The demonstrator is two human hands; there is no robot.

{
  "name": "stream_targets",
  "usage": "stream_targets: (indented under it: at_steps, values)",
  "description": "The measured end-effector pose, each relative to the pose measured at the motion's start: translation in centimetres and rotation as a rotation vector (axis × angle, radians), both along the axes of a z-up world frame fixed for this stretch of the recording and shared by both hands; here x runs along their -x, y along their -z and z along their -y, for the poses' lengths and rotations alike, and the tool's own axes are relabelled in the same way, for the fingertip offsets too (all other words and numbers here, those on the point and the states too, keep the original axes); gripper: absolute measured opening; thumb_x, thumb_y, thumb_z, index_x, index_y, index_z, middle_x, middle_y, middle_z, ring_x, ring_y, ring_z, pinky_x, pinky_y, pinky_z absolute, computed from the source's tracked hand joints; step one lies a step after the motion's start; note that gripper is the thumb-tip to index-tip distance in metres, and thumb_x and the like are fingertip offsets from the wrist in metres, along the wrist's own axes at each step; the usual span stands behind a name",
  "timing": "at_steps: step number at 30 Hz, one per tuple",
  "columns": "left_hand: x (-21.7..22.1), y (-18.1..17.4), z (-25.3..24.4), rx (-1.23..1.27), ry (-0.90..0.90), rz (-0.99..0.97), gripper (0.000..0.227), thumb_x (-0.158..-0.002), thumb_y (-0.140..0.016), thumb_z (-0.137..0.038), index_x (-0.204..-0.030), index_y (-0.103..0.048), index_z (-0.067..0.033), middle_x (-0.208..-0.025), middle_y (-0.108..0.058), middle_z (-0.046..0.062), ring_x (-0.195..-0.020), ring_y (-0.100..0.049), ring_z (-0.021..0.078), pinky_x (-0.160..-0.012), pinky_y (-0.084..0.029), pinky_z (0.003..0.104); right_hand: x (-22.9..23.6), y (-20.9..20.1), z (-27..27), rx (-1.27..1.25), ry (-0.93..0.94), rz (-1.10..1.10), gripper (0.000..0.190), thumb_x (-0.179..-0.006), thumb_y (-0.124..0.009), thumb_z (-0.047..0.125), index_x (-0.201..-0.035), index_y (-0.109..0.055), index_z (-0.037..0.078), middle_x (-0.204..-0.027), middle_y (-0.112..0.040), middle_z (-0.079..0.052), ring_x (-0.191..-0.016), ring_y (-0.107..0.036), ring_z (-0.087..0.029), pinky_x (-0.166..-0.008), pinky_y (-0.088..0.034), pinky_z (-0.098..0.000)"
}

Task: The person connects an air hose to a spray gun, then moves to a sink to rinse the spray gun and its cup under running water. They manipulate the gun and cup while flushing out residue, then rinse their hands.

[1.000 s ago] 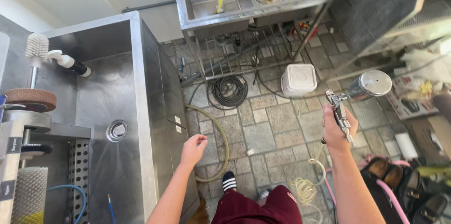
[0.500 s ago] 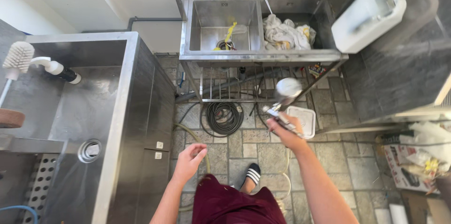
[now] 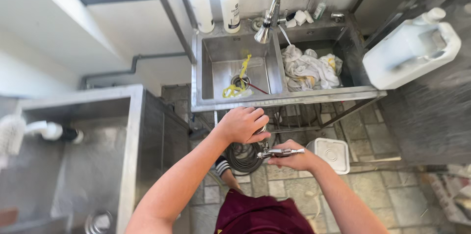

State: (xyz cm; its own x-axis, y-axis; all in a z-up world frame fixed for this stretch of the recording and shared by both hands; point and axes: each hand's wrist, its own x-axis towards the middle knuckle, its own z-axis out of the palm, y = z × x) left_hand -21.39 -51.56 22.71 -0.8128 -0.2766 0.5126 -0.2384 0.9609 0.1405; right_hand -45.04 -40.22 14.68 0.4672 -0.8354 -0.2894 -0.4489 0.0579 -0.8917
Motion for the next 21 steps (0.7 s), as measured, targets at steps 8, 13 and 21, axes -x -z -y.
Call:
stream_targets:
  at_steps: [8,13,21]
  values:
    - [-0.4,2.3,10.8,-0.157,-0.015,0.034,0.030,-0.095,-0.061,-0.041,-0.096,-0.060,-0.0102,-0.072,-0.063,0.011,-0.059,-0.064,0.0341,-0.052,-0.048,0.048,-4.1,2.3,6.5,0.021,0.279,0.152,0.020,-0.089,-0.079,0.015,-0.101,-0.076,0.000,-0.078,-0.074,-0.010,-0.069,-0.065,-0.010,-0.063,-0.057,-0.0332]
    - [0.8,3.1,16.3,-0.550,-0.434,-0.019,0.036,-0.103,-0.053,-0.043,-0.094,-0.063,-0.0095,-0.069,-0.068,0.014,-0.068,-0.065,0.0406,-0.062,-0.048,0.054,-3.5,3.7,11.0,0.363,0.522,-0.038,0.021,-0.087,-0.075,0.014,-0.103,-0.073,0.001,-0.078,-0.071,-0.009,-0.063,-0.064,-0.011,-0.061,-0.053,-0.0312]
    - [2.9,9.6,27.5,-0.861,-0.637,-0.126,0.046,-0.097,-0.061,-0.049,-0.104,-0.062,-0.0038,-0.092,-0.071,0.022,-0.091,-0.068,0.0403,-0.081,-0.053,0.048,2.3,8.1,15.4,0.157,0.708,0.077,0.021,-0.089,-0.075,0.016,-0.104,-0.074,0.002,-0.075,-0.070,-0.006,-0.069,-0.060,-0.010,-0.063,-0.051,-0.0279]
